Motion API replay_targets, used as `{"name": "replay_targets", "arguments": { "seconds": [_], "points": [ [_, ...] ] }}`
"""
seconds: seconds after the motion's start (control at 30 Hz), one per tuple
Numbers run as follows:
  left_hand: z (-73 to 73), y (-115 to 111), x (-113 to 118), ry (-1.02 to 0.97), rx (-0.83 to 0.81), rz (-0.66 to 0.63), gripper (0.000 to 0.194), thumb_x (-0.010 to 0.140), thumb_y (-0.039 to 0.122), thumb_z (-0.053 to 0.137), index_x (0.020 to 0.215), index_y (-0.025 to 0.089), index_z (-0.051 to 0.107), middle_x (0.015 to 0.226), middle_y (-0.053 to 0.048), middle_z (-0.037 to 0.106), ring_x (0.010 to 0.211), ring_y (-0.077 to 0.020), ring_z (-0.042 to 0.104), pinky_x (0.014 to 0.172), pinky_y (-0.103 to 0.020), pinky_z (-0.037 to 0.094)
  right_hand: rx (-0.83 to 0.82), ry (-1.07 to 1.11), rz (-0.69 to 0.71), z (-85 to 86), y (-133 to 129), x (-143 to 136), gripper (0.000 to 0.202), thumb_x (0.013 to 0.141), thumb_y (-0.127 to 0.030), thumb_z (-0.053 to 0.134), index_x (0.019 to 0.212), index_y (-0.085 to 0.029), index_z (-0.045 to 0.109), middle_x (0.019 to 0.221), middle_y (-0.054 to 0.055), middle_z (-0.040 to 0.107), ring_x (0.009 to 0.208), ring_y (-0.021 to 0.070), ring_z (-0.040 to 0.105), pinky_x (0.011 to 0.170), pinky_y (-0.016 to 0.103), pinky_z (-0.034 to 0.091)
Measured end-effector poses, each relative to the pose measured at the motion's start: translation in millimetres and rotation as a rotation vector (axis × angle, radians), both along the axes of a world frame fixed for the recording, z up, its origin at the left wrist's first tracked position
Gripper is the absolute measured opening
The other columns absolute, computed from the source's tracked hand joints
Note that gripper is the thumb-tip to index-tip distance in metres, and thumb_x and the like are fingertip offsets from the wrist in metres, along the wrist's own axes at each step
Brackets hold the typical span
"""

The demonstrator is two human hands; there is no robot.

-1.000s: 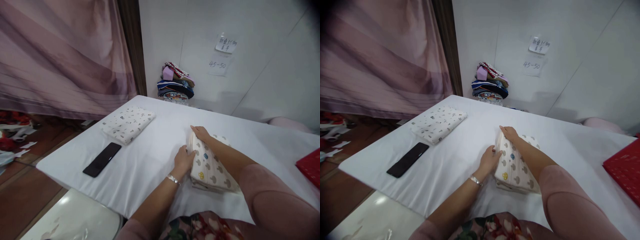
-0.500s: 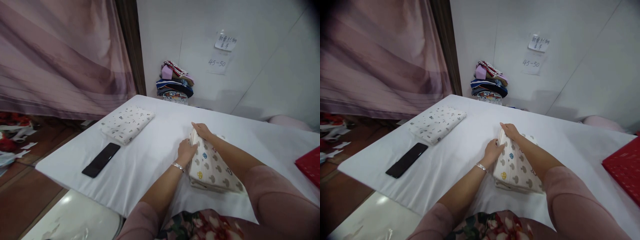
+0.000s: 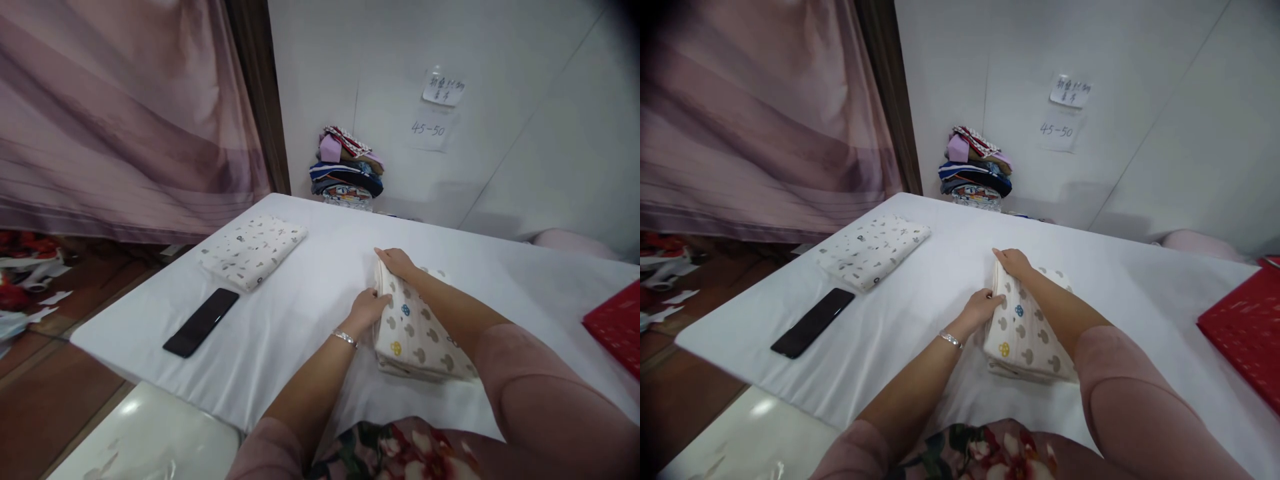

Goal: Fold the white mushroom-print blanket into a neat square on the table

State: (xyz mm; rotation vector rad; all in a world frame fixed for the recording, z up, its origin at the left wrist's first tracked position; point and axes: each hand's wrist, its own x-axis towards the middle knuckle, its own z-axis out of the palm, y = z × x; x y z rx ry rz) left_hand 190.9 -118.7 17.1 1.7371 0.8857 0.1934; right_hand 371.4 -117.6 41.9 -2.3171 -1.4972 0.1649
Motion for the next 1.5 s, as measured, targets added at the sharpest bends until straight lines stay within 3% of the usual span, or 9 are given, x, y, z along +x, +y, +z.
{"name": "replay_targets", "arguments": {
  "seconds": [0.23,0.57,0.77,0.87,0.97,1.07,1.2,1.3,1.5],
  "points": [
    [-10.3,-23.1,-9.3,-0.137,-0.344,0.015,0.045,0.073,0.048,0.058,0.101,0.012,0.063,0.096,-0.010,0.069,0.081,-0.0202,0.064,0.067,-0.027,0.049,-0.242,-0.102,-0.016,-0.5,6.6,-1.4,0.068,0.090,-0.058,0.018,0.076,-0.015,0.067,0.087,0.013,0.067,0.080,0.0221,0.059,0.065,0.027,0.036],
    [-13.9,-32.8,-24.0,-0.014,-0.013,0.087,0.047,0.077,0.046,0.054,0.110,0.014,0.057,0.105,-0.012,0.066,0.091,-0.0228,0.061,0.074,-0.028,0.045,-0.328,-0.202,-0.027,-12.1,6.1,-6.3,0.069,0.092,-0.055,0.012,0.088,-0.015,0.068,0.094,0.013,0.067,0.090,0.0231,0.059,0.073,0.029,0.039],
    [-11.2,-31.8,-27.0,0.026,0.107,0.034,0.043,0.081,0.048,0.048,0.107,0.015,0.055,0.102,-0.013,0.065,0.090,-0.0237,0.061,0.073,-0.029,0.044,-0.235,-0.225,-0.030,-9.9,3.1,-10.2,0.059,0.094,-0.049,0.017,0.090,-0.015,0.065,0.095,0.012,0.067,0.091,0.0208,0.058,0.077,0.027,0.037],
    [-10.4,-28.4,-29.4,0.022,0.092,0.027,0.046,0.082,0.053,0.044,0.104,0.015,0.056,0.100,-0.012,0.066,0.089,-0.0228,0.061,0.073,-0.028,0.044,-0.129,-0.195,-0.023,2.4,-18.8,3.1,0.053,0.095,-0.047,0.020,0.095,-0.017,0.064,0.101,0.009,0.066,0.095,0.0200,0.056,0.082,0.027,0.037],
    [-10.8,-26.7,-30.8,0.010,0.081,0.034,0.045,0.083,0.053,0.044,0.104,0.015,0.055,0.098,-0.012,0.066,0.088,-0.0220,0.061,0.074,-0.028,0.044,-0.042,-0.178,-0.146,9.3,-62.7,17.5,0.047,0.094,-0.044,0.024,0.108,-0.017,0.060,0.115,0.010,0.061,0.105,0.0217,0.053,0.089,0.031,0.035],
    [-11.5,-27.4,-29.8,0.027,0.086,0.032,0.038,0.086,0.048,0.042,0.102,0.016,0.055,0.096,-0.011,0.067,0.087,-0.0207,0.062,0.074,-0.028,0.044,-0.042,-0.252,-0.265,-1.3,-111.9,17.3,0.047,0.092,-0.044,0.028,0.123,-0.016,0.051,0.135,0.012,0.046,0.125,0.0254,0.037,0.101,0.038,0.028],
    [-10.3,-29.0,-27.4,0.057,0.136,0.006,0.030,0.086,0.040,0.044,0.099,0.016,0.055,0.097,-0.011,0.066,0.088,-0.0206,0.062,0.075,-0.027,0.044,-0.185,-0.256,-0.272,-28.3,-152.9,2.5,0.054,0.092,-0.049,0.026,0.136,-0.020,0.037,0.147,0.008,0.028,0.136,0.0261,0.019,0.106,0.048,0.020],
    [-7.1,-30.2,-29.3,0.076,0.183,-0.022,0.030,0.086,0.040,0.043,0.099,0.016,0.055,0.098,-0.011,0.066,0.090,-0.0214,0.061,0.075,-0.028,0.043,-0.240,-0.201,-0.298,-33.1,-157.7,-4.7,0.055,0.092,-0.051,0.024,0.136,-0.021,0.035,0.148,0.008,0.025,0.136,0.0259,0.019,0.105,0.052,0.020],
    [2.3,-34.7,-38.1,0.203,0.294,-0.066,0.038,0.086,0.047,0.036,0.099,0.017,0.055,0.100,-0.013,0.065,0.092,-0.0251,0.061,0.073,-0.030,0.042,-0.141,-0.258,-0.268,-14.9,-131.6,-10.0,0.060,0.092,-0.053,0.021,0.139,-0.018,0.030,0.150,0.011,0.018,0.138,0.0246,0.011,0.108,0.049,0.013]
  ]
}}
